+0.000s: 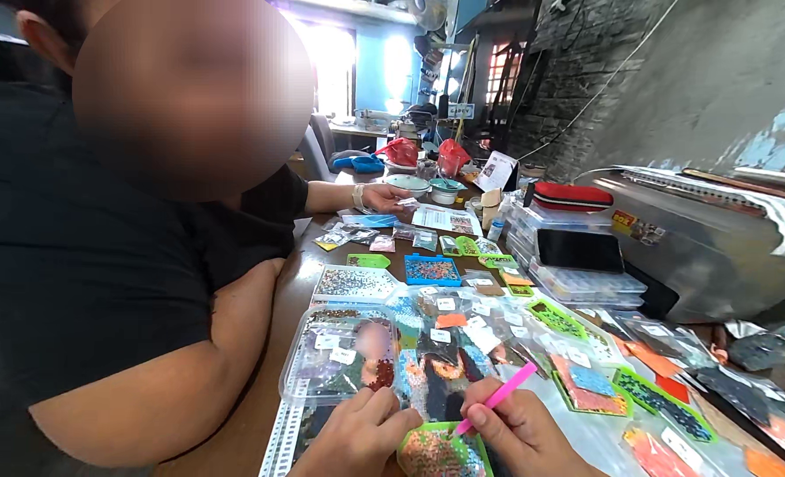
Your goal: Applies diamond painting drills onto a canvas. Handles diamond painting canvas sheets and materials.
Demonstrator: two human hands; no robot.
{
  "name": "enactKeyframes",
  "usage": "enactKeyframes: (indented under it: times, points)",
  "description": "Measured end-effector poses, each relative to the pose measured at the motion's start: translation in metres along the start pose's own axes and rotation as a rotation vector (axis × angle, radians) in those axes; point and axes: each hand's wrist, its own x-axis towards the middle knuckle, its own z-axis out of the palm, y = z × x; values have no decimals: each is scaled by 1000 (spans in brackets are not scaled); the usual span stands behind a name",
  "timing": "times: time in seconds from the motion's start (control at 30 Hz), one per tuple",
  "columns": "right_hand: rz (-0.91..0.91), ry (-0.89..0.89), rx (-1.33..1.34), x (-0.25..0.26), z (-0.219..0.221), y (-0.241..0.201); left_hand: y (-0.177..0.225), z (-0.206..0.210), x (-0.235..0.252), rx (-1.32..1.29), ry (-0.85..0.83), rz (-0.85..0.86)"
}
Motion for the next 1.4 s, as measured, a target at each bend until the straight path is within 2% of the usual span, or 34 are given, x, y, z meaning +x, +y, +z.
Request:
enactKeyframes:
  times: [0.63,0.93,1.07,1.3,1.4]
  points:
    - [-60,-67,-84,1,2,-2,-1,-1,1,-6,-12,-2]
    - [-13,-53,-53,2,2,-2,1,-4,2,-22,-43,-20]
    - [72,35,33,2,-3,-3,4,-7,2,-37,-76,-66]
    - [310,341,70,-5,-21,4,6,-10,3,-30,-120,-96]
    - [365,374,45,-5,-24,6,5,-11,3,-34,-132,-91]
